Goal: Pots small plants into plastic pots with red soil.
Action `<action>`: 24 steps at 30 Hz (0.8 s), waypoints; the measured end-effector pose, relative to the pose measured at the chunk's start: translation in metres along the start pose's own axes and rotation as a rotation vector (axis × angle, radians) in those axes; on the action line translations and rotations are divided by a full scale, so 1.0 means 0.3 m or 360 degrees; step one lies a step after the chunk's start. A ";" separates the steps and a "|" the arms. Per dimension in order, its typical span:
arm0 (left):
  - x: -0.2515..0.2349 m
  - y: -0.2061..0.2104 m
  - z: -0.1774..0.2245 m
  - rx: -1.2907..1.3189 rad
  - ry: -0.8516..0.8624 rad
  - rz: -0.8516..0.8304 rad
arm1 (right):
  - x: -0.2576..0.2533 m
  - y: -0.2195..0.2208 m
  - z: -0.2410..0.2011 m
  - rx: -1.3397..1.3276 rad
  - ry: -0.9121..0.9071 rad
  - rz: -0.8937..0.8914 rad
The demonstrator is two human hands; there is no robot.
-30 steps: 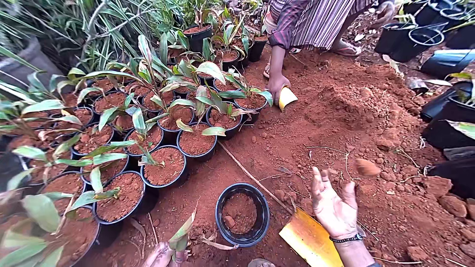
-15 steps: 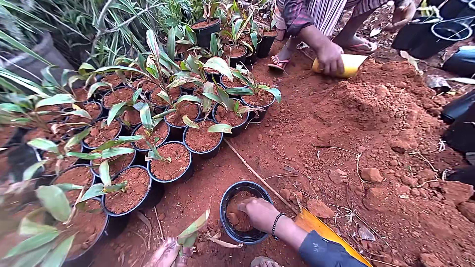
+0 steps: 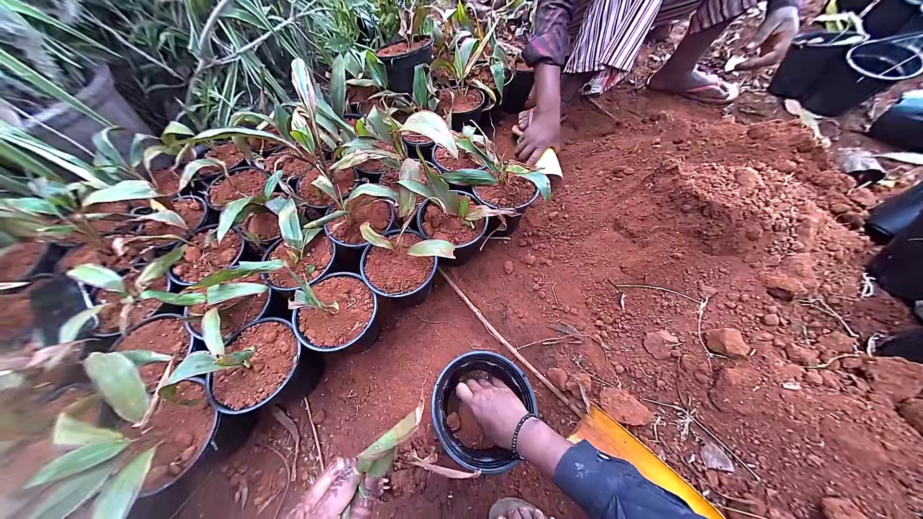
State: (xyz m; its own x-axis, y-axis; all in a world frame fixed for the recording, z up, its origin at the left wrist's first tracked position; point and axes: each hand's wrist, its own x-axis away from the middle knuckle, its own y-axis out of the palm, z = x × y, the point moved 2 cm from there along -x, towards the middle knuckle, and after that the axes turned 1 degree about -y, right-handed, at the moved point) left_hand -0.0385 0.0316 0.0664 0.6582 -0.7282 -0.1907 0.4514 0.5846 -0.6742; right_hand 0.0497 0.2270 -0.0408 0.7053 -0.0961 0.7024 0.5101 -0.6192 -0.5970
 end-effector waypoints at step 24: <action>-0.025 0.020 0.081 0.0109 -0.0166 0.0140 | 0.642 -0.048 0.473 -0.2653 -0.0924 0.2159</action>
State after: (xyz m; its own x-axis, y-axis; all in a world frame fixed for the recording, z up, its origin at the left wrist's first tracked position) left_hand -0.0261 0.0492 0.0811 0.7546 -0.6341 -0.1691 0.4269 0.6700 -0.6074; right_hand 0.2482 0.3281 0.0482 0.3534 -0.9332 -0.0656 -0.7923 -0.3358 0.5093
